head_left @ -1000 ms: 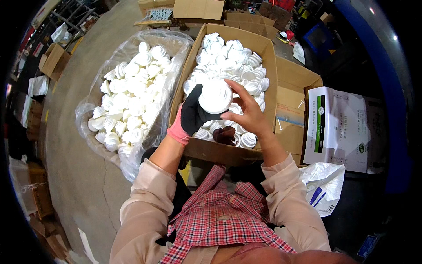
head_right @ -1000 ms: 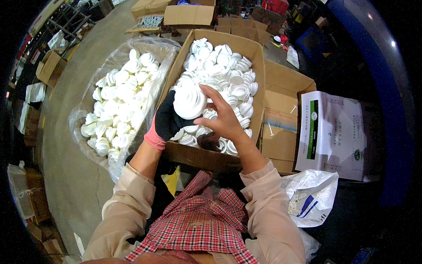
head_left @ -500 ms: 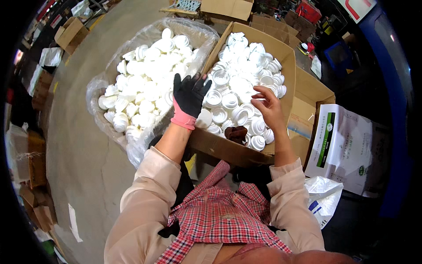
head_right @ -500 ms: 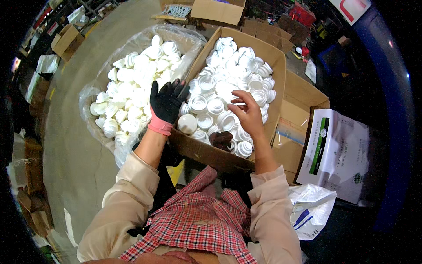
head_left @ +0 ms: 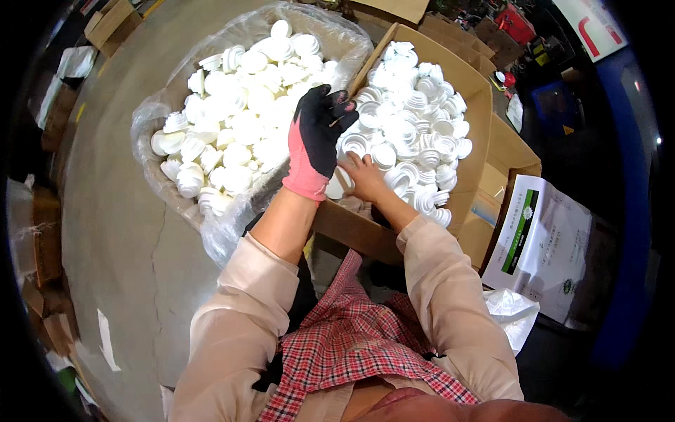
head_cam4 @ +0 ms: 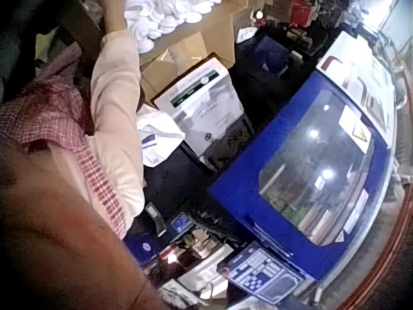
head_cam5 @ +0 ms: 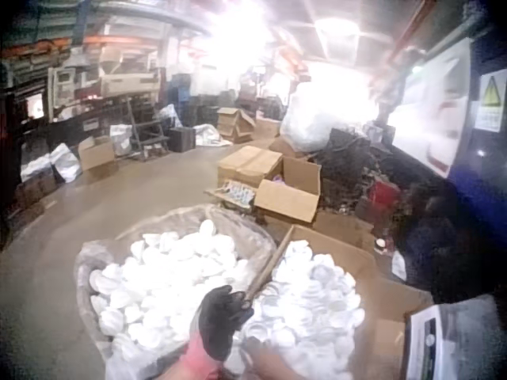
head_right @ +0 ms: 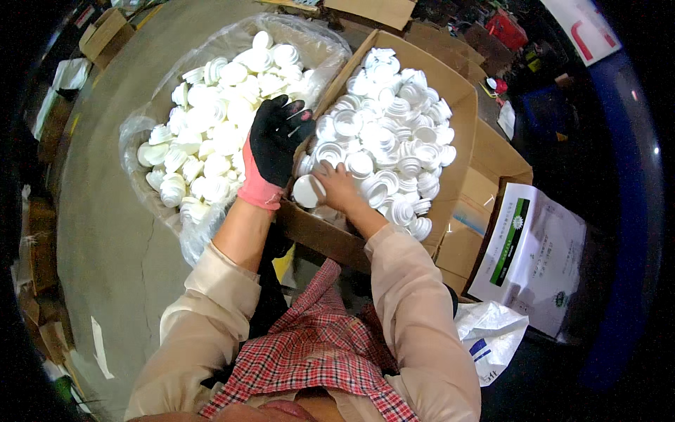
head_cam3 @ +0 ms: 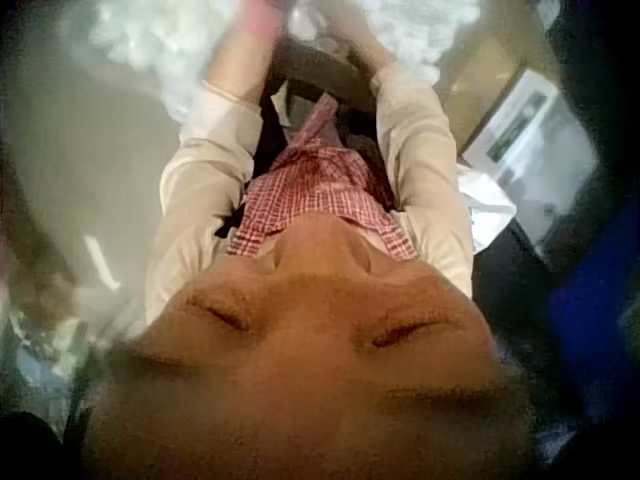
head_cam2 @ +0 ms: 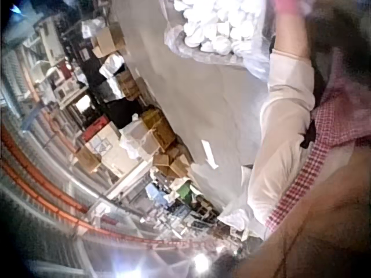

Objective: The person picks up white plastic caps and lids from a cardboard box and assembles them by hand. They repeatedly pick up a cap, place a lid on top, and set the assembled unit back into the box.

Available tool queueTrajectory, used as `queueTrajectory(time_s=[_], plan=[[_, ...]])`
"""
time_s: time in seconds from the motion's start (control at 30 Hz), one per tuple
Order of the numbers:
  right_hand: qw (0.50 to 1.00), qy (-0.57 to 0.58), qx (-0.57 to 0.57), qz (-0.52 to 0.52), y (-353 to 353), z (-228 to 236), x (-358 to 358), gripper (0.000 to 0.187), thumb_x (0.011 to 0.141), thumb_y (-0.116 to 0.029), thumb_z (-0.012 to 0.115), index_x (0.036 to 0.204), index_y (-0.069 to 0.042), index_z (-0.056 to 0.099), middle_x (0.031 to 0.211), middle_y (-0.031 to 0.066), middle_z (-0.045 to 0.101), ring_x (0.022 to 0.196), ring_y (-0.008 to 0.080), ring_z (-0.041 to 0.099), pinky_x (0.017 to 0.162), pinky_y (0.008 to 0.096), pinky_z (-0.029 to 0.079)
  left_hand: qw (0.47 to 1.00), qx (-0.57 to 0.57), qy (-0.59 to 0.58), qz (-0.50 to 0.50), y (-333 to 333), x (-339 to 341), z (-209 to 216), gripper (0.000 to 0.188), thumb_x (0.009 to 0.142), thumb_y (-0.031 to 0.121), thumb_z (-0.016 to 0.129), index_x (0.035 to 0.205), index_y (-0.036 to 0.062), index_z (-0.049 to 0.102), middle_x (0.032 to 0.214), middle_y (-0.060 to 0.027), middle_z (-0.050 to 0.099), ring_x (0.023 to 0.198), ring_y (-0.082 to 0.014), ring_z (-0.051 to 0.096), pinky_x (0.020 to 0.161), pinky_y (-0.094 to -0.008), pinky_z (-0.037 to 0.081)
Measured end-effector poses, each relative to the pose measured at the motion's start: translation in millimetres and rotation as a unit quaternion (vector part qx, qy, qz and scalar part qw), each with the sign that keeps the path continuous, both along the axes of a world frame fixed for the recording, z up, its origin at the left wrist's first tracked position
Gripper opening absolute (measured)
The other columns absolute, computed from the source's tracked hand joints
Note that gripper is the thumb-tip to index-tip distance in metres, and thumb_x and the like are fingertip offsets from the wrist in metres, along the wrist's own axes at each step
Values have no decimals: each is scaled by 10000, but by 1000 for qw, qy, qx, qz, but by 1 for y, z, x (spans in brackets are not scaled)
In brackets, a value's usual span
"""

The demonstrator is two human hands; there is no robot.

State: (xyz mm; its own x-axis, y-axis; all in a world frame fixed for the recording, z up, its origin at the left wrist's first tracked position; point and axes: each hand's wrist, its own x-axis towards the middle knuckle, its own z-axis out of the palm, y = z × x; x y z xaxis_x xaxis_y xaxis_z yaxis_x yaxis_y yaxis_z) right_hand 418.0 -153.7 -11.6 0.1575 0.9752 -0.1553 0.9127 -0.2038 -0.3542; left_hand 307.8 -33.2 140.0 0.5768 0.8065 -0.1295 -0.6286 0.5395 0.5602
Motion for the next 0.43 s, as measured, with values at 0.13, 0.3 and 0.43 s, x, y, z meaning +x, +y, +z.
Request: queueTrajectory(time_s=[0.13, 0.3, 0.43], plan=[[987, -150, 38, 33, -6, -22, -13, 899, 524, -332, 876, 1343, -256, 512, 1435, 90, 415, 1251, 370, 417, 939, 505, 414, 999, 46, 8, -6, -4, -2, 2, 378, 995, 269, 458, 1232, -19, 516, 1181, -210, 591, 1069, -356, 598, 964, -484, 489], [976, -157, -36, 145, 0, -27, -19, 712, 679, -259, 762, 1343, -278, 506, 1381, 50, 455, 1227, 315, 451, 922, 474, 399, 999, 1, 4, -37, -7, 3, 3, 376, 993, 274, 462, 1234, -9, 521, 1128, -194, 613, 1044, -339, 612, 946, -471, 497], [977, -175, 59, 105, 6, -55, -17, 921, 608, -280, 822, 1425, -300, 397, 1357, 67, 462, 1234, 303, 435, 902, 468, 412, 996, 58, 12, -69, -6, 4, 1, 368, 998, 248, 475, 1255, -15, 475, 1124, -178, 595, 969, -283, 646, 889, -420, 539]])
